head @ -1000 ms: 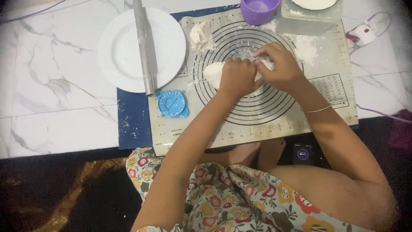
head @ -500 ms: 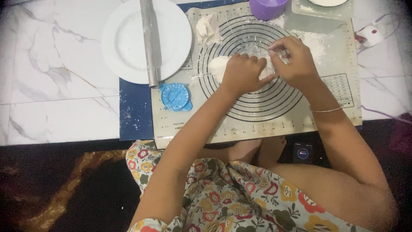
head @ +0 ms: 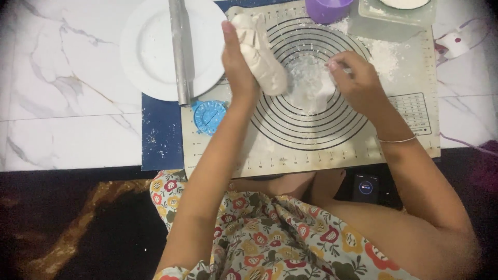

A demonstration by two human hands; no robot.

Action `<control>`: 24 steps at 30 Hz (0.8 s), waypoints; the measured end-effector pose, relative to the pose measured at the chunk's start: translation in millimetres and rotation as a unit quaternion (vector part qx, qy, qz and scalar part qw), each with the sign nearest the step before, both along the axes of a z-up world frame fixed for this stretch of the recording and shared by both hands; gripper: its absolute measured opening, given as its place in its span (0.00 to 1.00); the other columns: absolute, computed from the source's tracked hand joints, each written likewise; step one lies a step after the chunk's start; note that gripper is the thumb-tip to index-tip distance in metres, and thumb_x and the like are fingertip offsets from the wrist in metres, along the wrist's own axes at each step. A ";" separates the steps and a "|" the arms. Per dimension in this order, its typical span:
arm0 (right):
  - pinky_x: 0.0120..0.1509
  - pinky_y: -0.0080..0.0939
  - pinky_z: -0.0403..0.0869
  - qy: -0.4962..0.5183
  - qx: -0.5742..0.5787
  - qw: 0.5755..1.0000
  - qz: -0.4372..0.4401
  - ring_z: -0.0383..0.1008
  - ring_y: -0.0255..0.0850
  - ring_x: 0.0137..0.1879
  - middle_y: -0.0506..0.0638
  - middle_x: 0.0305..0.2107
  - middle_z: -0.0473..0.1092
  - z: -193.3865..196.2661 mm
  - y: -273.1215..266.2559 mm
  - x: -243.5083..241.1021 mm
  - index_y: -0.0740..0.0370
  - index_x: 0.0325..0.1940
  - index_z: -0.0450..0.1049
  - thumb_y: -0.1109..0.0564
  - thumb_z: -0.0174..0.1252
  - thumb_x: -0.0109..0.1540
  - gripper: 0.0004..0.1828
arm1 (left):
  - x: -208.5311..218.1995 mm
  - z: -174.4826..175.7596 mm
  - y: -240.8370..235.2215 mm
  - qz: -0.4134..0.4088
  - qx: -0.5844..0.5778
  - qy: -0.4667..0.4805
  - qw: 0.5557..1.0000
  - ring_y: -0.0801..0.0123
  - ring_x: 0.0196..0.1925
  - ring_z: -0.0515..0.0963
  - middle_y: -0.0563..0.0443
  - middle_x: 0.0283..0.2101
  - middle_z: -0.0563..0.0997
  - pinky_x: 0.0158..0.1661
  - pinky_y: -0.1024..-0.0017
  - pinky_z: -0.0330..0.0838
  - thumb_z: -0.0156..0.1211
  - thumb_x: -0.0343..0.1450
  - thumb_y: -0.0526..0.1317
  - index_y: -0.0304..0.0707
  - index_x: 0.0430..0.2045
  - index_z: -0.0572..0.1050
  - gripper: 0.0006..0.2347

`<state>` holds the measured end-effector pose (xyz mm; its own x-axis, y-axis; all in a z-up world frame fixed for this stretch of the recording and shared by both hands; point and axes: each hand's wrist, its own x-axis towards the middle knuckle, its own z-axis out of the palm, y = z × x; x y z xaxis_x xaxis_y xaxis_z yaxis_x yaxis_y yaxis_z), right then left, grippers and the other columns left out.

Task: Kneading and shaping a ball of dough on a silicone mat using hands and a rolling pin.

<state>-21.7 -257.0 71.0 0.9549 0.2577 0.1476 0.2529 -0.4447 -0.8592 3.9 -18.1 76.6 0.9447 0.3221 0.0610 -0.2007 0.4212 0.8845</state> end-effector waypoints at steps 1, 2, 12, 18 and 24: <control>0.37 0.33 0.65 0.001 0.000 1.000 0.000 0.62 0.36 0.33 0.52 0.35 0.68 -2.7 5.9 -1.8 0.69 0.50 0.71 0.63 0.49 0.72 0.07 | -7.0 -0.3 -11.3 0.000 0.000 0.001 1.000 0.73 0.29 0.73 0.51 0.27 0.75 0.34 0.74 0.68 0.42 0.69 0.66 0.36 0.29 0.74 0.28; 0.45 0.39 0.66 0.008 0.003 1.000 0.011 0.63 0.39 0.41 0.54 0.41 0.66 -4.7 12.4 -2.1 0.67 0.56 0.67 0.60 0.44 0.69 0.13 | -12.7 0.3 -22.2 -0.011 -0.070 0.062 0.996 0.65 0.44 0.73 0.43 0.44 0.74 0.47 0.70 0.67 0.38 0.68 0.66 0.31 0.46 0.69 0.32; 0.40 0.45 0.70 -0.210 -0.141 0.967 -0.008 0.73 0.49 0.34 0.57 0.35 0.76 -14.3 52.5 -25.1 0.69 0.51 0.77 0.57 0.72 0.54 0.24 | -24.4 -60.6 -37.0 -0.037 0.281 -0.064 0.957 0.54 0.62 0.69 0.38 0.58 0.72 0.66 0.58 0.60 0.31 0.80 0.48 0.31 0.56 0.69 0.22; 0.25 0.34 0.63 -0.380 -0.305 0.873 0.030 0.72 0.36 0.24 0.45 0.28 0.78 -11.9 42.4 -9.5 0.59 0.46 0.84 0.41 0.73 0.58 0.22 | -32.6 -32.1 22.9 0.030 0.268 -0.078 0.960 0.54 0.75 0.61 0.38 0.69 0.65 0.76 0.57 0.51 0.21 0.81 0.55 0.32 0.68 0.57 0.28; 0.42 0.44 0.77 -0.048 -0.416 0.889 0.183 0.80 0.45 0.40 0.47 0.43 0.80 4.0 38.7 3.9 0.49 0.56 0.79 0.33 0.58 0.61 0.27 | -44.1 -28.2 19.9 -0.025 0.237 -0.071 0.969 0.56 0.71 0.69 0.42 0.65 0.73 0.72 0.48 0.60 0.22 0.82 0.56 0.41 0.67 0.59 0.26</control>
